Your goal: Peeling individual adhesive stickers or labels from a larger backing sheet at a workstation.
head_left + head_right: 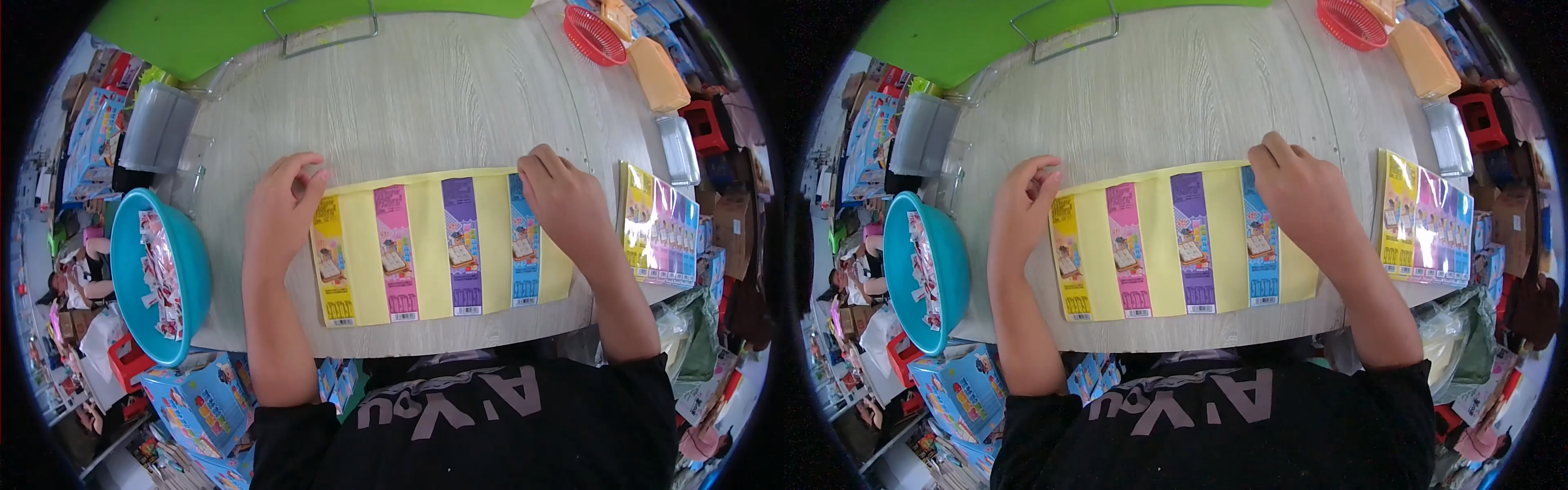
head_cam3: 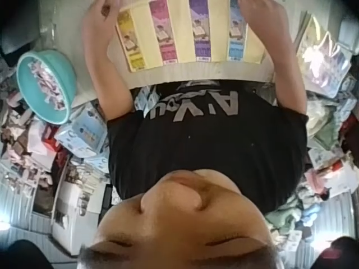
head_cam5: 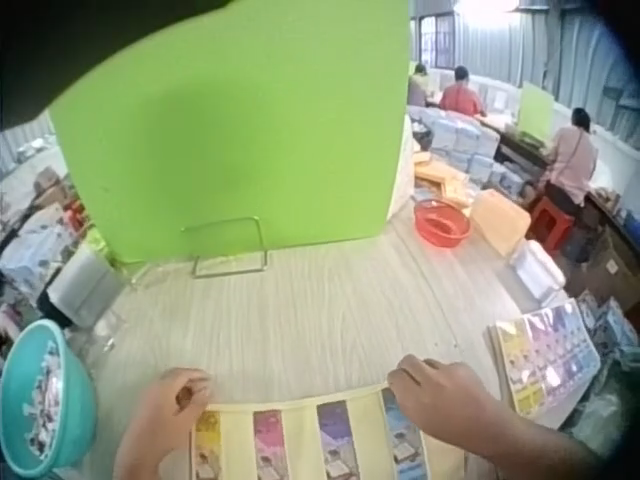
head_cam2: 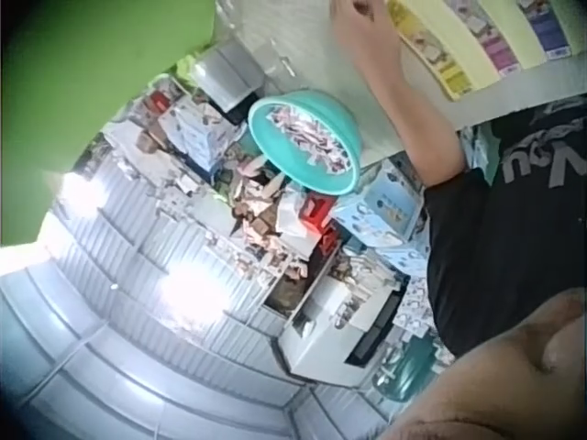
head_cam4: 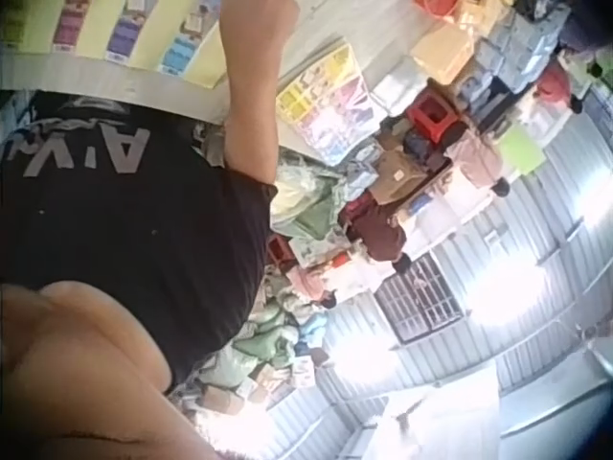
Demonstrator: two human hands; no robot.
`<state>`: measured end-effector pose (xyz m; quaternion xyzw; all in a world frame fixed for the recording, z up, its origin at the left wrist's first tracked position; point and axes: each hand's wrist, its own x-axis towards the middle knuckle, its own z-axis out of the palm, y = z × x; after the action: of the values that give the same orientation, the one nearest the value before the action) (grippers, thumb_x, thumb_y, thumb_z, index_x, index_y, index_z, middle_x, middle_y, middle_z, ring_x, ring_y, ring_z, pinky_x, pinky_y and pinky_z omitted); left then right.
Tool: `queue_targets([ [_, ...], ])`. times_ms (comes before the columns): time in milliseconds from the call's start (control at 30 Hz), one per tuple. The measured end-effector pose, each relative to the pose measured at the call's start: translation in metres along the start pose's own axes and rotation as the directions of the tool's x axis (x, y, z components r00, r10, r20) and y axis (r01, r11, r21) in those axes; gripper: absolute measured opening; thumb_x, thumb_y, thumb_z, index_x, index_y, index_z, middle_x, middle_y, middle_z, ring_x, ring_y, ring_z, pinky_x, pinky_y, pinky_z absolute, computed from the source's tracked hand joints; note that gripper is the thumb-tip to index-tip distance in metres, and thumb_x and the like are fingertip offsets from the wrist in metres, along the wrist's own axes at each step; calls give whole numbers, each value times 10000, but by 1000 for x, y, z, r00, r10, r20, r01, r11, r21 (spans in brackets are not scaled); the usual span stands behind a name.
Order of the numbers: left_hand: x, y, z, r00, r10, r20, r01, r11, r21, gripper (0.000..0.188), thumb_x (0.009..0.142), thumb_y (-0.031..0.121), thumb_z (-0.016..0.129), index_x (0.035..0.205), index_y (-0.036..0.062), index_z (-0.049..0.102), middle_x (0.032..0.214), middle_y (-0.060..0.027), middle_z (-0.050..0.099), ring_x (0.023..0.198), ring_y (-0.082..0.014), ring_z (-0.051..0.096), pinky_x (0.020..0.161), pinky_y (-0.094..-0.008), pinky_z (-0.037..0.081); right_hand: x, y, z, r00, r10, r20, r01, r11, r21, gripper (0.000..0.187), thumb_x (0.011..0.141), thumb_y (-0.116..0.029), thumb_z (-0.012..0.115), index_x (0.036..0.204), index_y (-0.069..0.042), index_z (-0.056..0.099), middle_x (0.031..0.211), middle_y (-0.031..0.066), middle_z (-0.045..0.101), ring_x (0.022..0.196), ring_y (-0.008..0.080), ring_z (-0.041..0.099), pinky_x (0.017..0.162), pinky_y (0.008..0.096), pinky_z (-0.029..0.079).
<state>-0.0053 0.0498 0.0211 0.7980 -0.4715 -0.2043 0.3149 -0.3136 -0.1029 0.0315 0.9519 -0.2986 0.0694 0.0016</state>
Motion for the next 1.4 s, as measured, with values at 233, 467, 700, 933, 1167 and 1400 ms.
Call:
queue_targets([
  [233, 8, -13, -11, 990, 102, -102, -120, 973, -198, 196, 931, 135, 609, 1098, 38, 645, 845, -67, 610, 675, -120, 497, 638, -271, 445, 32, -2, -58, 888, -177, -424, 185, 983, -22, 101, 842, -69, 644, 917, -38, 584, 946, 74, 582, 817, 244, 636, 654, 351, 526],
  [467, -7, 5, 4, 983, 183, 15, -183, 982, 54, 259, 885, 188, 652, 1105, 53, 637, 895, -79, 598, 806, -206, 548, 746, -331, 459, 44, 7, -42, 972, -57, -226, 53, 998, -23, 114, 832, -123, 630, 935, -75, 621, 926, 72, 591, 886, 240, 614, 715, 356, 514],
  [700, -7, 17, 4, 951, 276, 137, -296, 943, 152, 293, 819, 185, 697, 1071, 49, 633, 871, -96, 554, 835, -259, 549, 754, -379, 460, 36, 43, 9, 991, -103, -90, 95, 991, -95, 129, 809, -104, 608, 936, -86, 622, 942, 58, 604, 888, 221, 625, 719, 352, 530],
  [933, -10, 16, 2, 915, 282, 288, -293, 956, -6, 296, 812, 120, 701, 1096, 54, 653, 802, -39, 532, 706, -146, 499, 665, -278, 436, 55, 49, 26, 990, -81, -118, 77, 996, -36, 89, 823, -117, 591, 903, -80, 600, 894, 79, 608, 849, 249, 657, 673, 360, 546],
  [1167, -14, 23, 8, 852, 340, 398, -371, 929, 0, 253, 815, 171, 696, 1047, 72, 679, 769, -41, 545, 720, -177, 509, 668, -302, 436, 70, 37, 6, 963, -271, -2, 270, 962, -46, 126, 793, -156, 609, 891, -78, 598, 865, 90, 603, 839, 266, 663, 687, 373, 548],
  [1400, -16, 21, 8, 840, 381, 386, -412, 911, -4, 258, 809, 185, 705, 1042, 77, 673, 757, -45, 547, 734, -200, 511, 672, -323, 437, 63, 42, 1, 959, -284, 20, 284, 959, 22, 93, 822, -173, 589, 846, -84, 595, 916, 73, 579, 865, 250, 646, 681, 362, 554],
])
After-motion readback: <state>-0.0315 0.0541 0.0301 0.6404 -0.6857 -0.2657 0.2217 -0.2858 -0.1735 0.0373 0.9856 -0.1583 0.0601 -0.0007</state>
